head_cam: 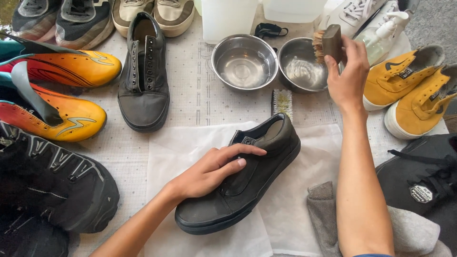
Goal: The person is cleaning a black sneaker using a brush and a cloth on a table surrounded by other shoes.
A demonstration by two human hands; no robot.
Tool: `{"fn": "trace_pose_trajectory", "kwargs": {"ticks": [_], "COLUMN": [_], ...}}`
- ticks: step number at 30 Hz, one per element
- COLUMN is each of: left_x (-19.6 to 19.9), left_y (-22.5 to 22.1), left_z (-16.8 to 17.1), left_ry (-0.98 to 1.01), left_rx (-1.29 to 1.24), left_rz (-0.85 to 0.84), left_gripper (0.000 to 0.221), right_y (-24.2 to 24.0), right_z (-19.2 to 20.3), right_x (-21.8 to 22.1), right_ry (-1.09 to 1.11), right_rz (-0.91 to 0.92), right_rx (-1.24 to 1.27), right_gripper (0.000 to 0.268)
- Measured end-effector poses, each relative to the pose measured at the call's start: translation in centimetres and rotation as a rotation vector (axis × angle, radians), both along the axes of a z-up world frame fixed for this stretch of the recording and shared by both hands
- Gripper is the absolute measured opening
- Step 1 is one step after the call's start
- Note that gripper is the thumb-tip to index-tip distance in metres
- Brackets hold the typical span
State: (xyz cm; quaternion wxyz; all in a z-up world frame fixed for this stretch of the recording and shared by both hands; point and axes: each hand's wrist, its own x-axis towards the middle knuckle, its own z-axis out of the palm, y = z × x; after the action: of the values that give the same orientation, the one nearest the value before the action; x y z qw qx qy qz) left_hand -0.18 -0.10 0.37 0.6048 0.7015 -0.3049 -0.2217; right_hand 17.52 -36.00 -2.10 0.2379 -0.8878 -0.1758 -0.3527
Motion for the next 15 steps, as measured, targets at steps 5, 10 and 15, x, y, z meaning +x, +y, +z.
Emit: {"fn": "trace_pose_trajectory", "kwargs": {"ticks": [5,10,15], "left_x": [0.0,0.0,0.0], "left_y": [0.0,0.0,0.0], "left_z": [-0.2,-0.1,-0.2], "left_ry": [0.031,0.015,-0.013], "left_rx": [0.004,0.004,-0.01], "left_rz": [0.0,0.0,-0.002], "left_gripper": [0.045,0.045,0.046], "right_y": [0.1,-0.4,0.5], "right_z": [-0.5,-1.1,0.7], "right_x": [0.0,0.8,0.6], "right_ry": [-0.031,-0.039,-0.056], "right_rz": [0.102,0.12,0.096], "right_rx": [-0.02,-0.078,-0.135], "right_gripper": [0.038,0.04,0.039]}}
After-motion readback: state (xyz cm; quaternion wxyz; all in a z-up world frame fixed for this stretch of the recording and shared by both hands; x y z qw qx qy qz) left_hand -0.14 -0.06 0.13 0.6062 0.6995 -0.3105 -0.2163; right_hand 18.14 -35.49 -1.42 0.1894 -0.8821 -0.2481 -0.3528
